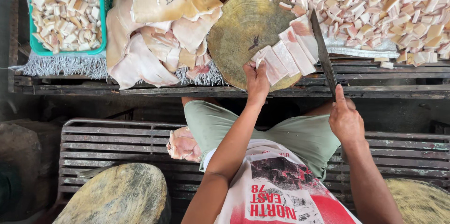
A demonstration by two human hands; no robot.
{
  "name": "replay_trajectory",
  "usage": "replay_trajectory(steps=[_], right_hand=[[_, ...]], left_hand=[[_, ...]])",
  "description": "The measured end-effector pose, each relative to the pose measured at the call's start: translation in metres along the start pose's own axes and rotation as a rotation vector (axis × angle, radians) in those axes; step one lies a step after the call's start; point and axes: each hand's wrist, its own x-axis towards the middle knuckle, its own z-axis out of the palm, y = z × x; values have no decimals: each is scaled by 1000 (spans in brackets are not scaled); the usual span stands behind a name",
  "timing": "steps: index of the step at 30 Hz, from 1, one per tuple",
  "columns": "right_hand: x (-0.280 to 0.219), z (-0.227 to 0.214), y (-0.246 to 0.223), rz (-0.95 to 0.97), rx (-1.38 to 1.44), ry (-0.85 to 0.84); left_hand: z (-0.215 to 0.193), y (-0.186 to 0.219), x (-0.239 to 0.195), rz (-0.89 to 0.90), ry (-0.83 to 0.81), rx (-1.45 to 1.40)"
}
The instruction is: The person cuts large pieces of pork belly into smaller strips and cubes using a large knife on a round wooden cutting board. The cut pieces are pushed aside on the board and into a nearby green basket.
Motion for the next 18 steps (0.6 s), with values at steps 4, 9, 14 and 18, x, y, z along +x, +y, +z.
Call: replay_trajectory(steps=[4,9,14,18], right_hand=[[-13,6,3,20,-7,-17],[-26,0,2,-18,5,-3],[-31,0,-22,-13,-18,-103],[-33,2,-37,-148,90,4]], left_hand=[[6,-3,-1,5,44,-185],[3,-8,0,-35,36,-273],[1,-1,0,-77,46,-246],[0,10,-4,0,-1,-399]])
